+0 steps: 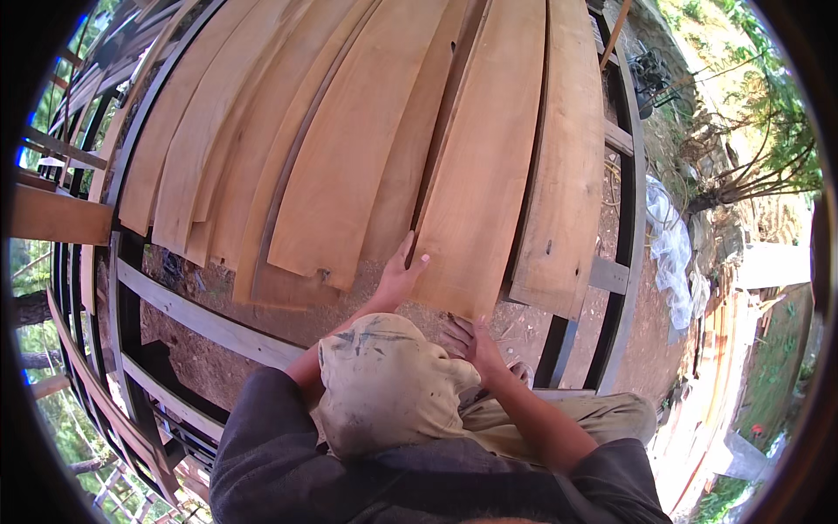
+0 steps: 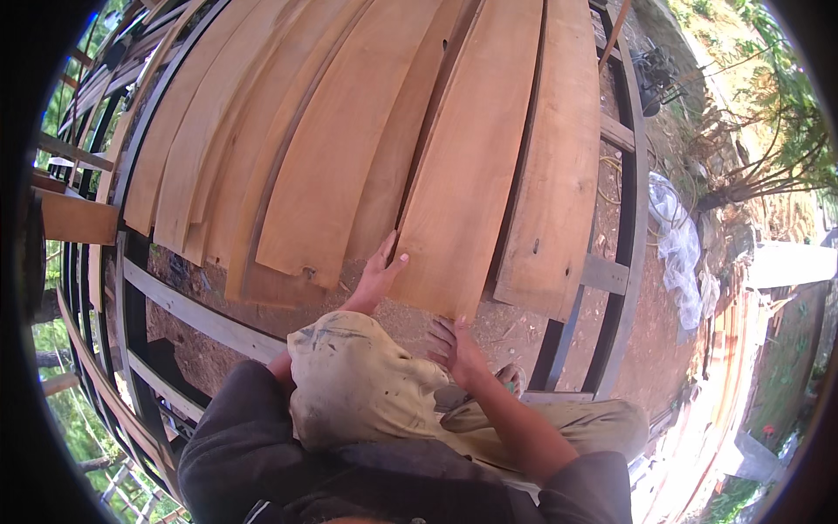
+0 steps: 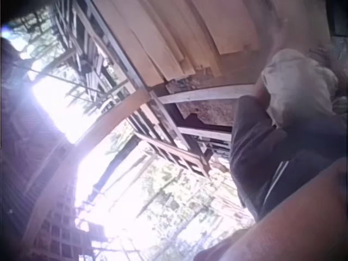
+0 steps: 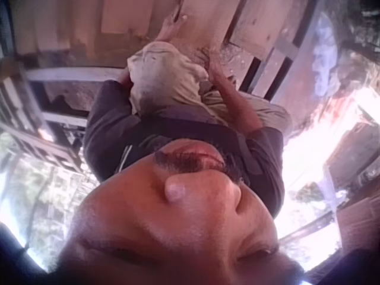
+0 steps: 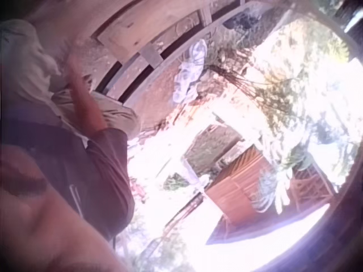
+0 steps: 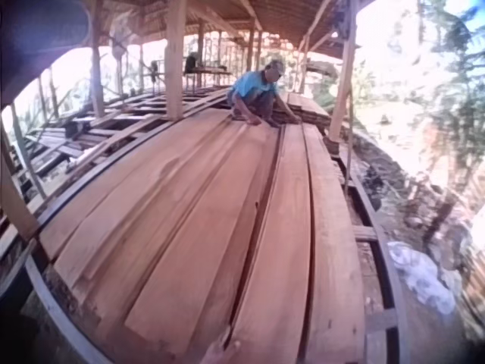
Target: The person moves and aligns long wooden planks on a floor frame structure by hand.
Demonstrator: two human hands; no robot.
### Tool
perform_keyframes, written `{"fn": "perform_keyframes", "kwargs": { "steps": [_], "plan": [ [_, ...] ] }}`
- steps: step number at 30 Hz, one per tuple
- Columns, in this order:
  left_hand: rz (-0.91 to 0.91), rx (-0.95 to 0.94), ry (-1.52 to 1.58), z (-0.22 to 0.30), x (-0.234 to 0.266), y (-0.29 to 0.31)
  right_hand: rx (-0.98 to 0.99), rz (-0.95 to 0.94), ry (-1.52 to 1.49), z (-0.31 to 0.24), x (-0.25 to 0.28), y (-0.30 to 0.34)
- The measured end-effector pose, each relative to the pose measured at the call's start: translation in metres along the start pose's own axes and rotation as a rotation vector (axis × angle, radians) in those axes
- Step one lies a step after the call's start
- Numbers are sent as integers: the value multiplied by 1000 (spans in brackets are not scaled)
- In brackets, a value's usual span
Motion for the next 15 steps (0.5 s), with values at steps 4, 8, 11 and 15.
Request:
{"fn": "perform_keyframes", "kwargs": {
  "steps": [4,8,11,15],
  "plan": [
    [-30,16,-86,14,-37,19,119,-68,-127,-9,-31,0],
    [-77,14,-86,6,-37,16,75,-19,43,3,-21,-5],
    [-108,3,-97,11,-46,16,61,-2,-144,14,-2,-21],
    [-102,-12,-70,11,-41,20,91,38,-405,8,-38,-19]
  ]
}}
Point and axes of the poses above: each hand's wrist, its own y-axis away from the middle knuckle, its own x-axis out of the back of the hand, z = x × y, the point moved 10 cm from there along -y, towards the middle knuckle, and after that the axes turned 6 degrees about z, right-handed, at the moved point
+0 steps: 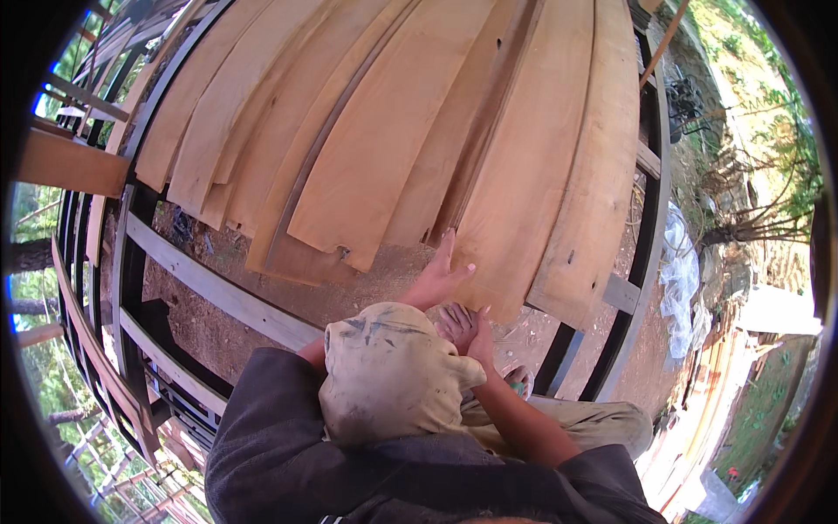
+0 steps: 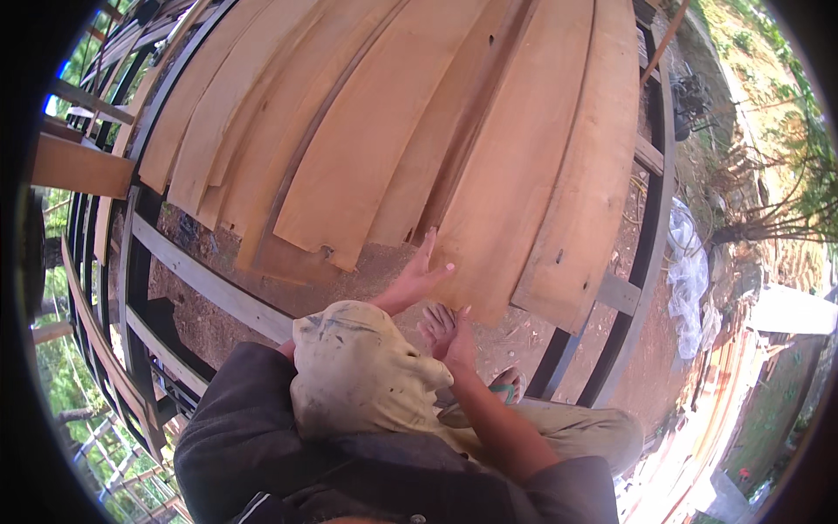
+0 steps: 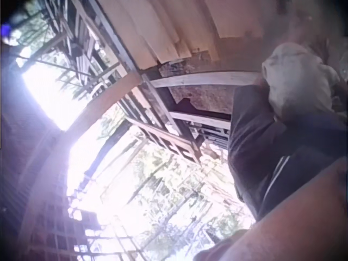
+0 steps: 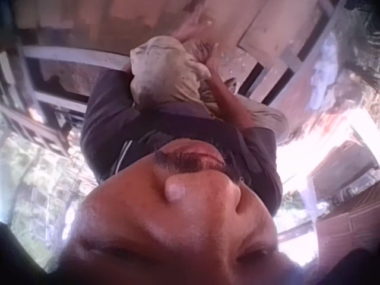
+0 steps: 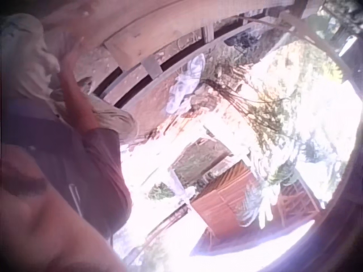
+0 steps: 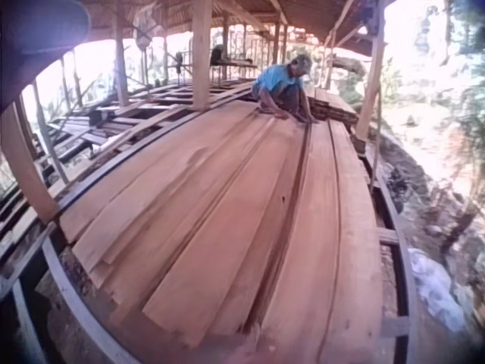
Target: The person moves and aligns long wooden planks on a floor frame structure by hand.
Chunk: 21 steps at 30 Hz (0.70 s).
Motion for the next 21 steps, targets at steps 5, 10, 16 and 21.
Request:
{"fn": "perform_keyframes", "kwargs": {
  "steps": [5,10,16,21],
  "plan": [
    [-6,18,-4,18,11,1,-168,58,62,-12,-23,-16],
    [239,-131,-146,39,70,14,-141,34,97,-19,-45,0],
    [985,-196,-878,83,222,67,-169,30,229,-29,-42,-2],
    [1053,-16,-1164,81,268,76,-266,-6,521,-7,-9,-13]
  ]
}}
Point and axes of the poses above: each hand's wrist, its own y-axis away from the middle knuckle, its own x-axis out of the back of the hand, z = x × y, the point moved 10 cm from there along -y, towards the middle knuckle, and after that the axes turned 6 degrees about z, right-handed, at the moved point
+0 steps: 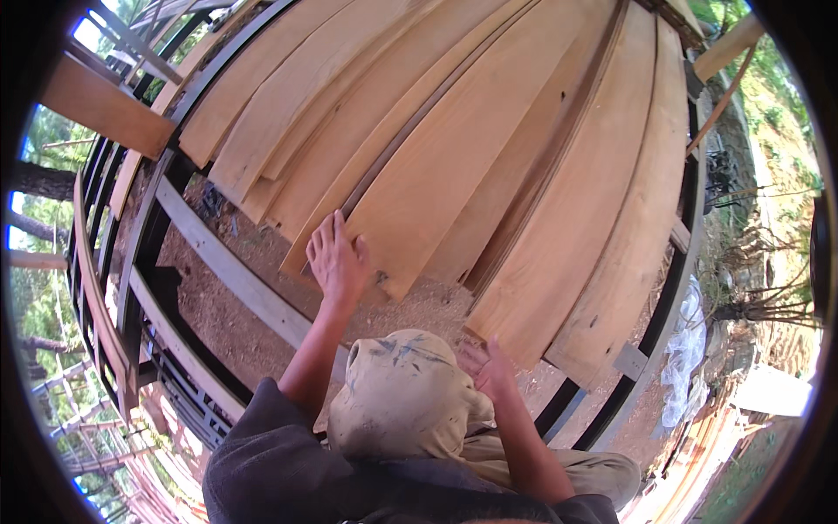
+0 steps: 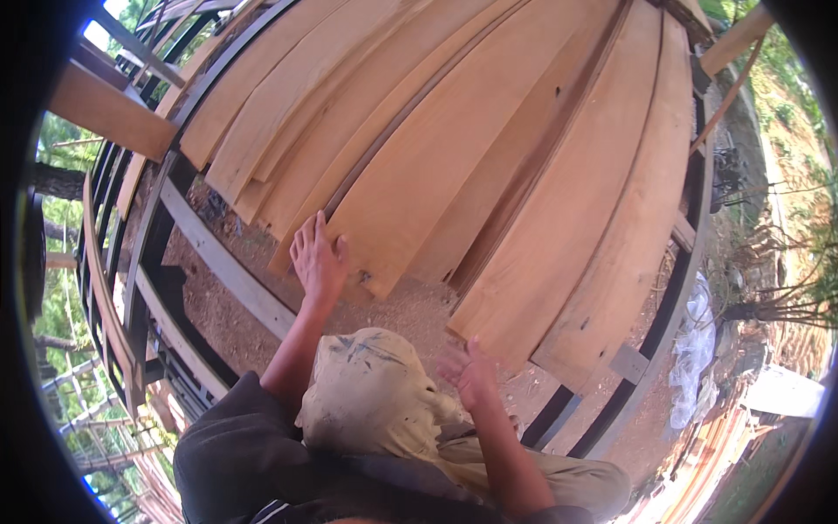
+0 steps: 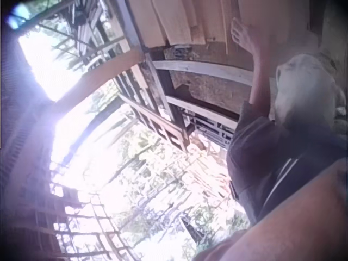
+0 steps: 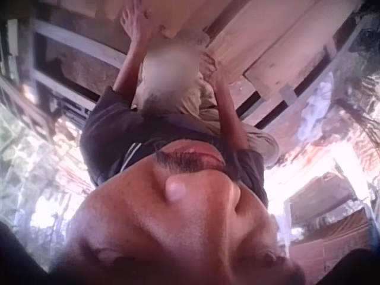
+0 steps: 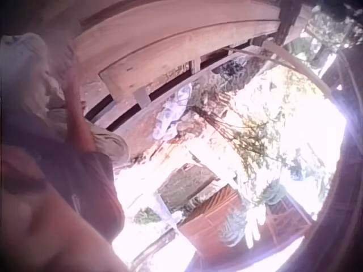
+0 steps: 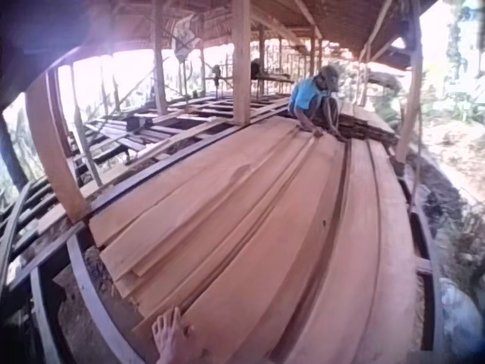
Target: The person moves and aligns long wooden planks on a floor frame structure by hand.
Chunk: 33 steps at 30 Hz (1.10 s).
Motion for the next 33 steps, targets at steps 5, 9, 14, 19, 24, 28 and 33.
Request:
{"fn": "perform_keyframes", "kwargs": {
  "steps": [5,9,14,19,24,28,33],
  "plan": [
    [-8,158,71,11,3,-16,407,-38,873,-2,-32,-15],
    [-14,246,55,-8,4,-14,681,-236,861,-7,-116,-1],
    [3,213,186,14,-3,-5,365,-31,825,-3,-142,-72],
    [-415,434,774,49,-51,50,549,-111,876,-18,-153,-47],
    [-112,291,595,11,-20,22,274,-199,591,0,-143,-15],
    [-115,121,200,-9,-10,17,180,-192,297,20,-119,-32],
    [-55,134,197,-11,-10,14,155,-205,78,29,-135,-78]
  ]
}}
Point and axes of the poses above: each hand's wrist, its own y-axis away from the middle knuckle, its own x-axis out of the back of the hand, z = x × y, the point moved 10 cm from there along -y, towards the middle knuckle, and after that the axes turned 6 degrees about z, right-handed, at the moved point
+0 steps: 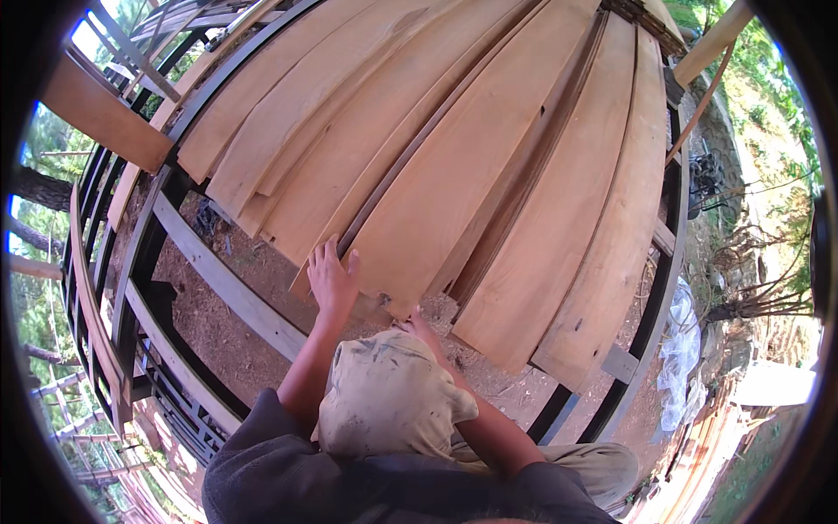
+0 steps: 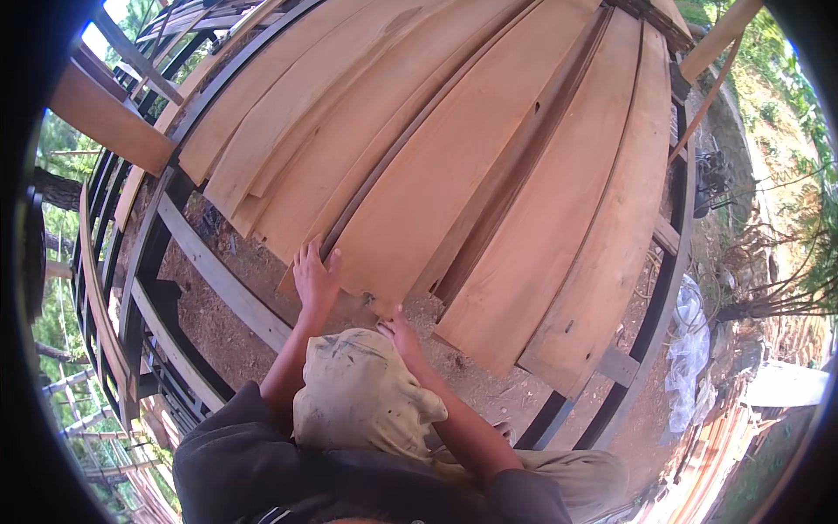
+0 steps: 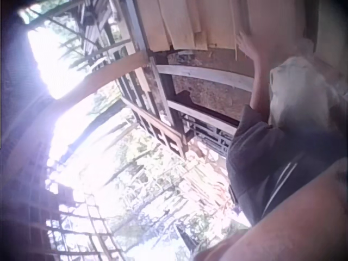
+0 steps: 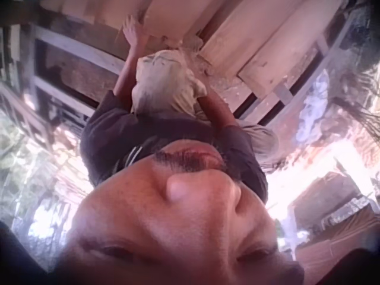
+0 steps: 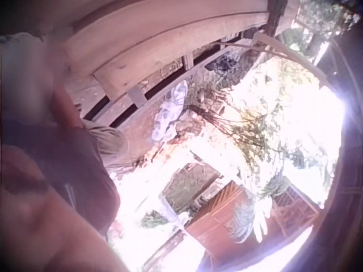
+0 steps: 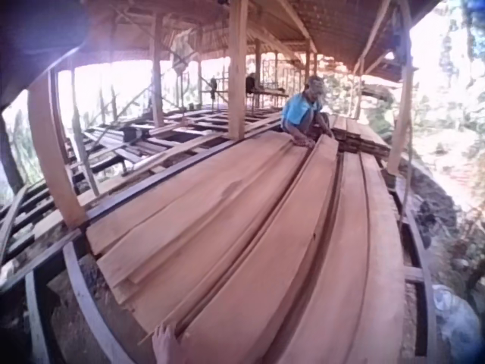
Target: The person moves and aligns long wooden planks on a floor frame structure by hand.
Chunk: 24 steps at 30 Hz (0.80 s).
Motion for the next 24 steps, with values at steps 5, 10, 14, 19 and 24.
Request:
{"fn": "perform_keyframes", "kwargs": {
  "steps": [5,10,14,19,24],
  "plan": [
    [-69,63,13,0,-17,-19,37,-3,178,10,9,-26],
    [-163,90,11,12,-32,-22,57,134,488,-8,8,-22],
    [-172,55,-33,15,-38,-3,17,183,315,-19,5,8],
    [-212,55,-17,26,-45,-2,69,179,408,-29,1,26],
    [-251,33,39,16,-41,-15,280,294,753,-70,-15,75]
  ]
}}
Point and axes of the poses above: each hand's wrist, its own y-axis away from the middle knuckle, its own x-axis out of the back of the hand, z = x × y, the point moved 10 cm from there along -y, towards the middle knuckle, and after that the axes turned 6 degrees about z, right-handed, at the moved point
